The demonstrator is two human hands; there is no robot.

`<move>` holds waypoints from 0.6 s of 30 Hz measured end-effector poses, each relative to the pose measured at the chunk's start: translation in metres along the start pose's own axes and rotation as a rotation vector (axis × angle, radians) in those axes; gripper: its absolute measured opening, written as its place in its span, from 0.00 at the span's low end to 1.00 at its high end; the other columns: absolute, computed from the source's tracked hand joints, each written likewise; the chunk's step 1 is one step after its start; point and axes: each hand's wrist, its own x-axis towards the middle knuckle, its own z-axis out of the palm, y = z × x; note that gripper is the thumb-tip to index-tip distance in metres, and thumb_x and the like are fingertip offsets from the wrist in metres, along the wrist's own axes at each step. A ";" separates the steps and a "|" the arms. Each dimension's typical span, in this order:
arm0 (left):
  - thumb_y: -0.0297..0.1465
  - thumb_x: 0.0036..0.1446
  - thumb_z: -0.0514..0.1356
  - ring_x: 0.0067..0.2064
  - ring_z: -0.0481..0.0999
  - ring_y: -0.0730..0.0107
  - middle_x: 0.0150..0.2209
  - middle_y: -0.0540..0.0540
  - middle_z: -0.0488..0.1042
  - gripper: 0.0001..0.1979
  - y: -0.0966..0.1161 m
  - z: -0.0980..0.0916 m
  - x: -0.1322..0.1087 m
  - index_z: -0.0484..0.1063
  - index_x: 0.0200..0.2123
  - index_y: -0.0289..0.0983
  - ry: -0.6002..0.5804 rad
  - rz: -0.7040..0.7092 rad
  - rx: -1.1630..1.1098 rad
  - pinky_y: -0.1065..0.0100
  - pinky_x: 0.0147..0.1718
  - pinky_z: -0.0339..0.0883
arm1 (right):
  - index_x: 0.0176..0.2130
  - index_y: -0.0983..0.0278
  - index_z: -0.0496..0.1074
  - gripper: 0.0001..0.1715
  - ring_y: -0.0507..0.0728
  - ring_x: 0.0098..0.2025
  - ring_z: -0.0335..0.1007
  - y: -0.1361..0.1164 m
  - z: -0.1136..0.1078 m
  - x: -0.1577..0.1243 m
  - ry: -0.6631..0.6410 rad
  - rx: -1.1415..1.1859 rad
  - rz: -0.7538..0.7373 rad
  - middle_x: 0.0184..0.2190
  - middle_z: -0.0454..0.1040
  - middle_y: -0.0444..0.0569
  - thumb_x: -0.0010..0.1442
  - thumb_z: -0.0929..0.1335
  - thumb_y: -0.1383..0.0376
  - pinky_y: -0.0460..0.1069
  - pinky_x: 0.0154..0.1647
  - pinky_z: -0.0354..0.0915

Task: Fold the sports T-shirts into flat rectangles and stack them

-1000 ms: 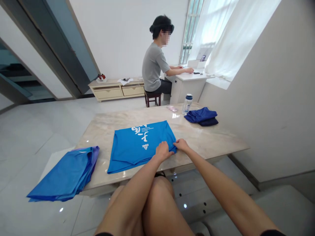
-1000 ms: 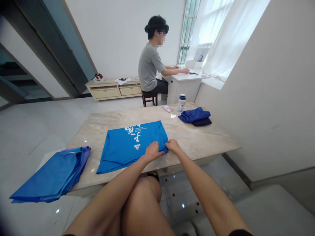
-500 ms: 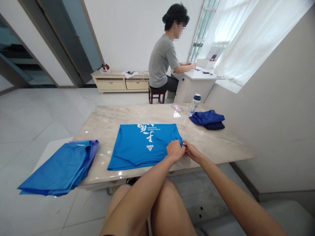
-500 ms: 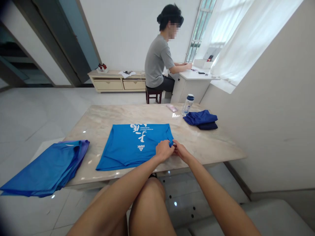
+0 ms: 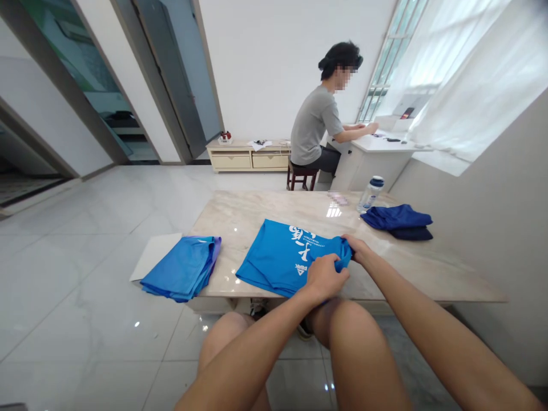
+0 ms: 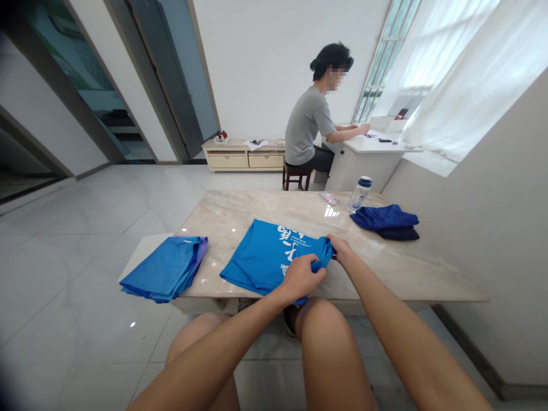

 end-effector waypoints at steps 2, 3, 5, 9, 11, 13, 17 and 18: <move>0.39 0.68 0.63 0.58 0.82 0.49 0.54 0.38 0.85 0.16 -0.012 -0.012 -0.004 0.81 0.55 0.41 0.067 0.010 -0.027 0.58 0.57 0.73 | 0.39 0.63 0.76 0.10 0.59 0.28 0.76 -0.021 0.013 0.006 0.051 -0.063 -0.002 0.25 0.77 0.50 0.62 0.73 0.59 0.51 0.28 0.76; 0.39 0.69 0.63 0.59 0.82 0.49 0.55 0.38 0.84 0.17 -0.019 -0.018 -0.006 0.80 0.56 0.40 0.097 0.000 -0.036 0.58 0.57 0.72 | 0.40 0.64 0.76 0.10 0.60 0.29 0.77 -0.032 0.022 0.009 0.072 -0.096 -0.011 0.28 0.78 0.52 0.62 0.72 0.59 0.52 0.28 0.76; 0.38 0.70 0.63 0.59 0.82 0.49 0.55 0.38 0.84 0.16 -0.039 -0.030 -0.010 0.80 0.56 0.40 0.140 -0.046 -0.056 0.58 0.57 0.71 | 0.40 0.65 0.77 0.11 0.62 0.34 0.79 -0.051 0.044 0.012 0.092 -0.161 -0.059 0.33 0.81 0.57 0.62 0.72 0.59 0.52 0.31 0.77; 0.37 0.71 0.63 0.57 0.82 0.52 0.54 0.38 0.85 0.13 -0.087 -0.052 -0.013 0.81 0.53 0.39 0.224 -0.200 -0.100 0.60 0.57 0.71 | 0.38 0.64 0.79 0.13 0.67 0.46 0.82 -0.077 0.101 0.009 0.068 -0.291 -0.179 0.42 0.83 0.62 0.62 0.73 0.56 0.54 0.43 0.78; 0.37 0.71 0.63 0.60 0.81 0.51 0.57 0.37 0.84 0.16 -0.114 -0.060 -0.013 0.80 0.57 0.37 0.268 -0.278 -0.101 0.60 0.58 0.71 | 0.38 0.63 0.81 0.15 0.69 0.53 0.81 -0.084 0.130 0.004 0.068 -0.436 -0.238 0.46 0.84 0.63 0.62 0.72 0.54 0.55 0.50 0.76; 0.38 0.71 0.63 0.64 0.79 0.50 0.61 0.35 0.82 0.20 -0.139 -0.068 -0.014 0.79 0.60 0.35 0.299 -0.356 -0.085 0.60 0.61 0.69 | 0.41 0.63 0.82 0.17 0.70 0.56 0.81 -0.090 0.156 -0.003 0.061 -0.596 -0.282 0.49 0.84 0.64 0.64 0.71 0.53 0.56 0.54 0.75; 0.39 0.72 0.62 0.67 0.77 0.49 0.63 0.32 0.80 0.22 -0.183 -0.083 -0.018 0.79 0.62 0.33 0.307 -0.495 -0.038 0.60 0.63 0.68 | 0.45 0.65 0.83 0.20 0.70 0.56 0.82 -0.099 0.196 -0.011 -0.006 -0.732 -0.287 0.47 0.85 0.64 0.67 0.68 0.53 0.57 0.55 0.75; 0.39 0.72 0.62 0.67 0.77 0.49 0.63 0.33 0.80 0.22 -0.193 -0.087 -0.020 0.79 0.61 0.33 0.306 -0.509 -0.033 0.60 0.63 0.68 | 0.46 0.65 0.83 0.21 0.71 0.56 0.82 -0.101 0.204 -0.012 -0.024 -0.748 -0.292 0.45 0.85 0.64 0.67 0.68 0.54 0.58 0.56 0.75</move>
